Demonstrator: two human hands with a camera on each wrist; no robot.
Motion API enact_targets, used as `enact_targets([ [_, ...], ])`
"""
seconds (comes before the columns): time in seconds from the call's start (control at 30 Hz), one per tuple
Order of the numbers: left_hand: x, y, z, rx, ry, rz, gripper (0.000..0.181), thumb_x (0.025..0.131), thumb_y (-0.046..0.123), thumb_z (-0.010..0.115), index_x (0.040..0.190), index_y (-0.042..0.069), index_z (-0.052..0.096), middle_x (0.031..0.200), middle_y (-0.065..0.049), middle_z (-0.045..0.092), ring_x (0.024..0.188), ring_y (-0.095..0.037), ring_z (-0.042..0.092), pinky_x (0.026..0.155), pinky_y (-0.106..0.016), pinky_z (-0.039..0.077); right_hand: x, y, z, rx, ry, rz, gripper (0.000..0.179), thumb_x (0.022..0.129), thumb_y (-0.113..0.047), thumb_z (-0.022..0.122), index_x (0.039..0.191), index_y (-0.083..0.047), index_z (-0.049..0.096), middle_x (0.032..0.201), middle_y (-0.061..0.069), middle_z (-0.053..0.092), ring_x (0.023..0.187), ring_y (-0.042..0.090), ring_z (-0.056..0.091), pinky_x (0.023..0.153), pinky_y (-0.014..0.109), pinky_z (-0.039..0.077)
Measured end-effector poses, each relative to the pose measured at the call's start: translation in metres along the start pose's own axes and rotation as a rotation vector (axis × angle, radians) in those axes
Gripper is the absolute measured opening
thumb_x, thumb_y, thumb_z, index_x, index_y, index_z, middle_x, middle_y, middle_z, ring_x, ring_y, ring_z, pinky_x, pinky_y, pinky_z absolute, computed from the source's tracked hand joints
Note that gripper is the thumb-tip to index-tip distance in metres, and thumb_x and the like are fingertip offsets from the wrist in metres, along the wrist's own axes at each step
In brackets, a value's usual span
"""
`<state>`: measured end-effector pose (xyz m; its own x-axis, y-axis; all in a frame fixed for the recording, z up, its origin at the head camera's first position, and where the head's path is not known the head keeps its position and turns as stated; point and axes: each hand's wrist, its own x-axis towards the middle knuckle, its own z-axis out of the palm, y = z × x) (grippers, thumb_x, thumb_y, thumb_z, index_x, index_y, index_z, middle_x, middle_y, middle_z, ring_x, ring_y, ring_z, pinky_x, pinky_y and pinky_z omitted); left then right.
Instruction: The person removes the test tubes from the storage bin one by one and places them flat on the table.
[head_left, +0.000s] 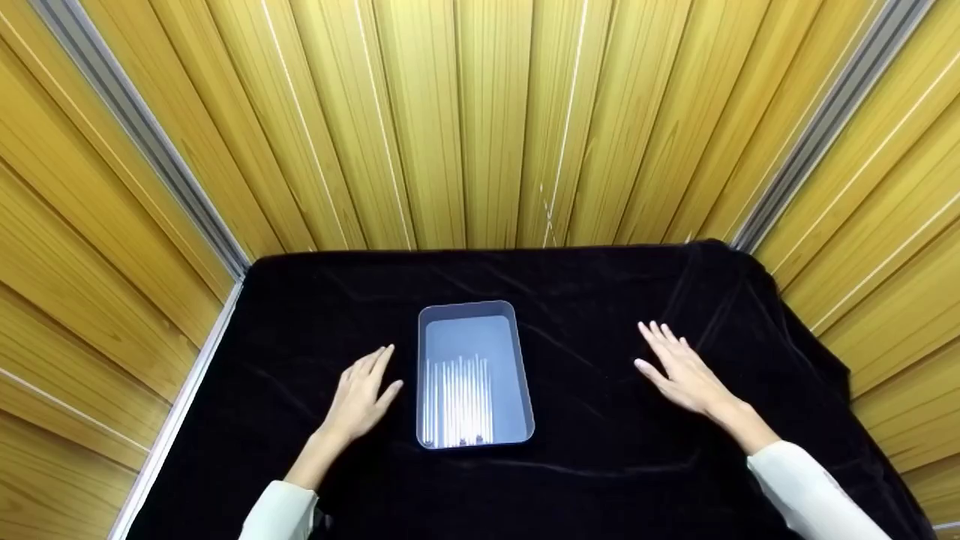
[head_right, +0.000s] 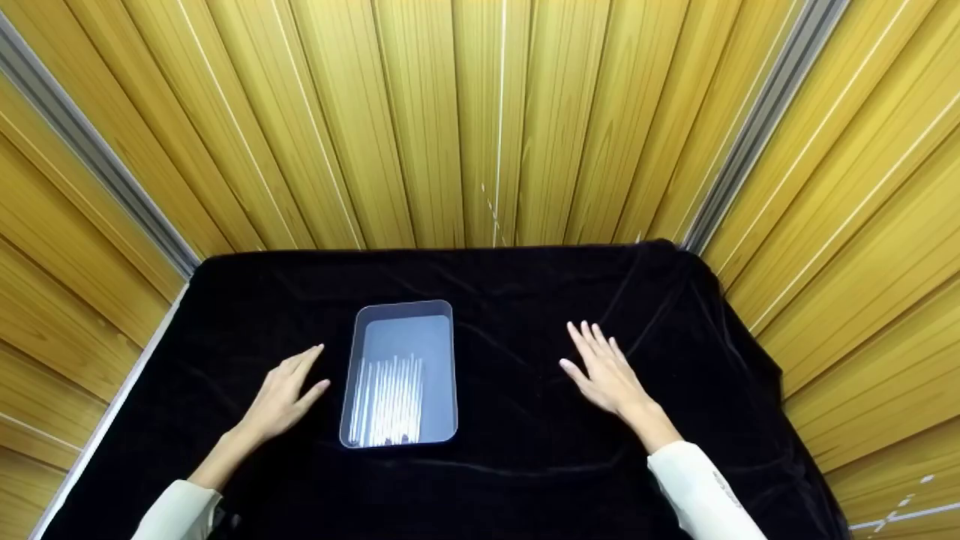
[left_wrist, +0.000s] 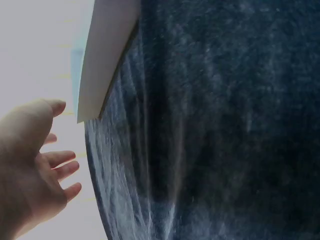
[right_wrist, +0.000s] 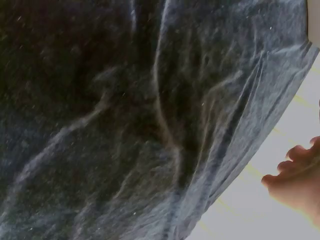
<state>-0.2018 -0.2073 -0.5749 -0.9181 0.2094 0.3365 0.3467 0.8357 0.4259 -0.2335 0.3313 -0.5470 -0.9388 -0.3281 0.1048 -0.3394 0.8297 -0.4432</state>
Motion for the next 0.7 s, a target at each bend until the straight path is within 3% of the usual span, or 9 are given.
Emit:
enact_targets([
  [0.13,0.003,0.01,0.009,-0.065,-0.021,-0.003,0.057,0.099,0.021,0.065,0.149,-0.002,0.047,0.145,-0.024,0.056,0.131,-0.044,0.053,0.107,-0.064,0.044,0.001,-0.009,0.001,0.036,-0.003,-0.02,0.064,0.107,-0.034,0.054,0.157,-0.001,0.034,0.162,0.029,0.031,0.152,0.049,0.024,0.123,0.067,0.019],
  [0.27,0.003,0.018,0.016,-0.196,-0.076,-0.05,0.058,0.102,0.026,0.062,0.15,0.0,0.045,0.143,-0.021,0.057,0.124,-0.039,0.059,0.103,-0.06,0.05,0.003,-0.019,0.006,0.066,0.007,-0.049,0.063,0.106,-0.03,0.057,0.158,-0.004,0.035,0.161,0.026,0.034,0.149,0.046,0.032,0.122,0.064,0.027],
  [0.47,-0.002,0.02,0.026,-0.364,-0.091,-0.051,0.056,0.102,0.017,0.061,0.146,-0.011,0.044,0.133,-0.025,0.061,0.102,-0.033,0.068,0.09,-0.053,0.056,0.01,-0.038,0.021,0.102,0.04,-0.137,0.06,0.102,-0.02,0.063,0.154,-0.002,0.041,0.154,0.029,0.044,0.141,0.047,0.045,0.116,0.063,0.038],
  [0.57,-0.002,0.02,0.03,-0.445,-0.099,-0.054,0.054,0.102,0.013,0.06,0.143,-0.017,0.042,0.129,-0.03,0.061,0.096,-0.034,0.069,0.086,-0.046,0.06,0.014,-0.049,0.027,0.135,0.064,-0.165,0.056,0.1,-0.015,0.065,0.15,0.002,0.047,0.149,0.028,0.051,0.136,0.047,0.051,0.113,0.062,0.042],
  [0.7,-0.001,0.021,0.035,-0.538,-0.133,-0.122,0.051,0.104,0.012,0.055,0.144,-0.015,0.041,0.13,-0.032,0.059,0.1,-0.036,0.068,0.079,-0.033,0.061,0.024,-0.067,0.033,0.192,0.07,-0.203,0.045,0.099,-0.011,0.065,0.139,0.007,0.056,0.133,0.024,0.065,0.117,0.04,0.066,0.1,0.055,0.054],
])
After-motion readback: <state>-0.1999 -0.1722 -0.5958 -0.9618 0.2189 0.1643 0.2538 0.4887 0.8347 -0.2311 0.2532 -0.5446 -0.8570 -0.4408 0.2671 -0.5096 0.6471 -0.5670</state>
